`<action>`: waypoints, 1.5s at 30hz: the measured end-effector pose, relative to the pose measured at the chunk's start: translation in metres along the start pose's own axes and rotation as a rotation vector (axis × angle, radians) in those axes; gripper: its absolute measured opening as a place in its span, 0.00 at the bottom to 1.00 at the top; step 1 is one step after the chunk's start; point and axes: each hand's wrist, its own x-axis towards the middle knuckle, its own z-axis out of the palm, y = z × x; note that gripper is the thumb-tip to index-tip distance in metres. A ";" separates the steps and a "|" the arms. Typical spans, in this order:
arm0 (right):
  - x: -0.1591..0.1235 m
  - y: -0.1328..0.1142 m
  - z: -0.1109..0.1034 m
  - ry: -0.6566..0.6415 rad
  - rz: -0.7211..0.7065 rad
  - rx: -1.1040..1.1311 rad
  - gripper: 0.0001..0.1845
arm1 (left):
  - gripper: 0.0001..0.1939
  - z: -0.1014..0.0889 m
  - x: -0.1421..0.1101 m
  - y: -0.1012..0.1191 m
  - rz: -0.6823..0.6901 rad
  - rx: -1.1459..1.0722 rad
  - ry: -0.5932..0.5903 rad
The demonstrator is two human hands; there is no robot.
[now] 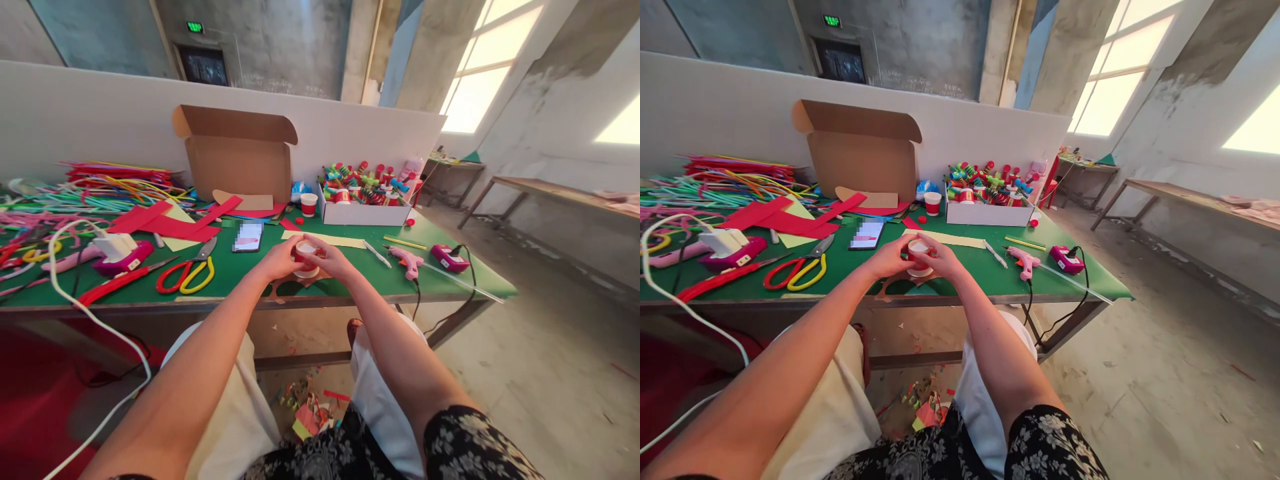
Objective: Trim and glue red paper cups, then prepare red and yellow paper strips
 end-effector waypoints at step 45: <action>-0.012 -0.019 -0.054 0.192 0.223 -0.684 0.22 | 0.24 0.008 -0.010 0.012 0.286 0.436 0.178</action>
